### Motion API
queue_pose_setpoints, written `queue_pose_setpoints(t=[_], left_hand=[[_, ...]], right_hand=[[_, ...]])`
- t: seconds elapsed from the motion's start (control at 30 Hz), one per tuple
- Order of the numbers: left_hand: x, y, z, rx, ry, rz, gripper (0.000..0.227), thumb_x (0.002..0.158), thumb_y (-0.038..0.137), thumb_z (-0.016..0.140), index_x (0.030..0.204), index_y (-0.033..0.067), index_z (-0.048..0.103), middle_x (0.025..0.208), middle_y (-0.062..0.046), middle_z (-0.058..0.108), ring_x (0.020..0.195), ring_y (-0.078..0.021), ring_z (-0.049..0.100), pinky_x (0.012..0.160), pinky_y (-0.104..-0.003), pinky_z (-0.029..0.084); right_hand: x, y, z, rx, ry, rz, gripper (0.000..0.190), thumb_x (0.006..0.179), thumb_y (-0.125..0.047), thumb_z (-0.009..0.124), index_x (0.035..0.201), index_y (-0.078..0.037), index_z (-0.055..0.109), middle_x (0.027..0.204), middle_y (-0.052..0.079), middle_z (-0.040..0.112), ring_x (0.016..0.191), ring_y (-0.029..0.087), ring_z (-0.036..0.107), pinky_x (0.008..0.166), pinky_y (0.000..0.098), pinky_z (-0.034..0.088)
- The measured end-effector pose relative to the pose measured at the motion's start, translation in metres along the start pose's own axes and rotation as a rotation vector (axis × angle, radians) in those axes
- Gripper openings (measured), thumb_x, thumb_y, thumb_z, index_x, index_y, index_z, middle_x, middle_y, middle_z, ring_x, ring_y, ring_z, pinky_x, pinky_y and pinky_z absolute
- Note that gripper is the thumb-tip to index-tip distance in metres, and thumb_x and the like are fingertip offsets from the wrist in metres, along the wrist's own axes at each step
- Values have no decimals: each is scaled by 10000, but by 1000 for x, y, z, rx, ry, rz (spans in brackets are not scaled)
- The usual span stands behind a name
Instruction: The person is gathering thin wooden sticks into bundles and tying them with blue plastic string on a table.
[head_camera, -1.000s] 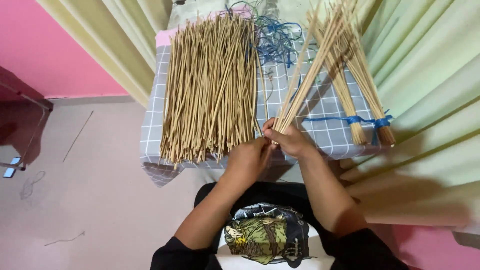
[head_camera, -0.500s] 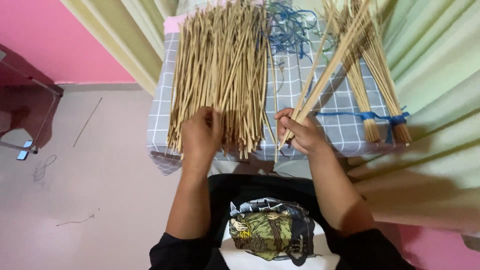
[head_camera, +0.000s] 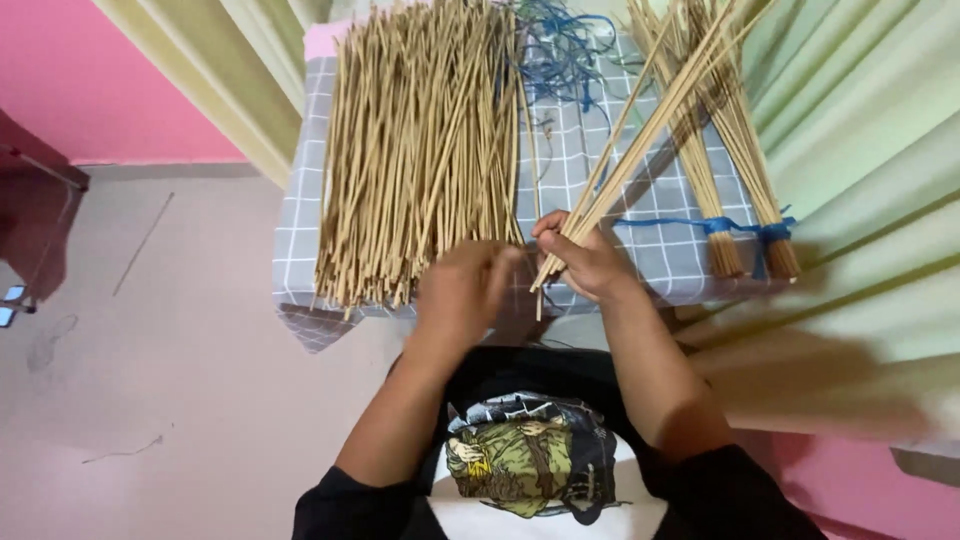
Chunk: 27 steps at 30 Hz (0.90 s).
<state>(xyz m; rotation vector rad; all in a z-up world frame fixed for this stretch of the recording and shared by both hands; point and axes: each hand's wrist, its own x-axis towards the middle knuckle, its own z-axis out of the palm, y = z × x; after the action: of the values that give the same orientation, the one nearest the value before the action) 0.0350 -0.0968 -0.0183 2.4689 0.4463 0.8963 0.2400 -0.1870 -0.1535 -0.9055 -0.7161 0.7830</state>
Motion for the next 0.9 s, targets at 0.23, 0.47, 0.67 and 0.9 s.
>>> queue_pose_setpoints(t=[0.23, 0.47, 0.67, 0.9], left_hand=[[-14, -1, 26, -34, -343, -40, 252, 964, 314, 619, 1095, 120, 712, 833, -163, 758, 812, -432, 739, 679, -542, 573], [-10, 11, 3, -92, -417, -101, 263, 969, 277, 585, 1097, 103, 735, 838, -179, 773, 826, -459, 736, 694, -544, 583], [-9, 9, -2, -159, -354, -151, 225, 969, 234, 609, 1076, 90, 744, 839, -194, 772, 825, -459, 741, 667, -513, 590], [-19, 0, 16, -75, -369, -168, 218, 946, 251, 605, 1076, 107, 706, 821, -207, 762, 817, -465, 740, 700, -544, 595]], right_hand=[[-13, -27, 25, -34, -24, 33, 302, 985, -228, 714, 1133, 17, 617, 748, 57, 604, 665, 117, 643, 561, 277, 587], [-18, -35, 32, -16, -82, 49, 296, 995, -225, 689, 1151, 20, 634, 758, 84, 625, 673, 135, 656, 614, 331, 619], [-22, -42, 38, -54, -129, 69, 366, 1013, -242, 659, 1240, 40, 597, 798, 101, 656, 661, 169, 699, 586, 344, 639], [-13, -28, 15, -142, -191, 36, 436, 1032, -225, 612, 1333, 86, 561, 825, 113, 651, 675, 212, 720, 632, 355, 631]])
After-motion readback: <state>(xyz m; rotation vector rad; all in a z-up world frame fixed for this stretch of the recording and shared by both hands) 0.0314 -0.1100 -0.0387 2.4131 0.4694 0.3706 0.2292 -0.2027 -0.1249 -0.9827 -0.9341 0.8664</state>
